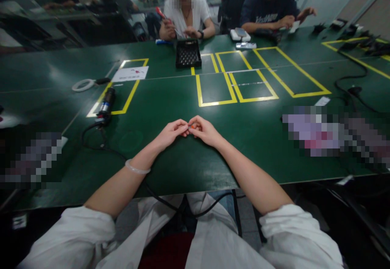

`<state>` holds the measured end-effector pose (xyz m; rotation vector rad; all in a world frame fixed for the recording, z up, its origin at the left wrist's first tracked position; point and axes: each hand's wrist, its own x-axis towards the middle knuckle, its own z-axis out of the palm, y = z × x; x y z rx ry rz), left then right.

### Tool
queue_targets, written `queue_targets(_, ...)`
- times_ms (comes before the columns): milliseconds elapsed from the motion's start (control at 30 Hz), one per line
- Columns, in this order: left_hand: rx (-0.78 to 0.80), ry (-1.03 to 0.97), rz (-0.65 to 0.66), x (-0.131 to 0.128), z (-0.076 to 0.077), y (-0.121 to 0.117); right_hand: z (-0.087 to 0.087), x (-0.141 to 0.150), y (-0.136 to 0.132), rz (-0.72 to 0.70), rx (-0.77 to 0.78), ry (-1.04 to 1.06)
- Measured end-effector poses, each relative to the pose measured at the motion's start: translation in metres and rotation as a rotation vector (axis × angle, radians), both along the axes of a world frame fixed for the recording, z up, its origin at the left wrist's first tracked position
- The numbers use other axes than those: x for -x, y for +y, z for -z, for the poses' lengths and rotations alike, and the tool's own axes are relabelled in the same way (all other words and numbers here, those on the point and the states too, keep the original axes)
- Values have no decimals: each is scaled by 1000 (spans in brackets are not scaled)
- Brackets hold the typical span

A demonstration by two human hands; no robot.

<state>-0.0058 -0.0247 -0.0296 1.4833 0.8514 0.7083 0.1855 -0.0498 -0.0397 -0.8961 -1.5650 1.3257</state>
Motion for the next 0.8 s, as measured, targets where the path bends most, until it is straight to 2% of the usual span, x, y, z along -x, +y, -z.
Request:
queue_targets(167,-26,-23,-9,0,2,0,-1,-1,0,63,11,-32)
queue_targets(300,-109,-2,-13,0,1,0,-1,-4,2,73,9,-55)
queue_targets(433,-201,32,-62,-1,-2,-1,2,-5,4,71,-49,-53)
queue_targets(800,-285,70,-103,-2,-1,-3,2,-6,2,127,-171,-210)
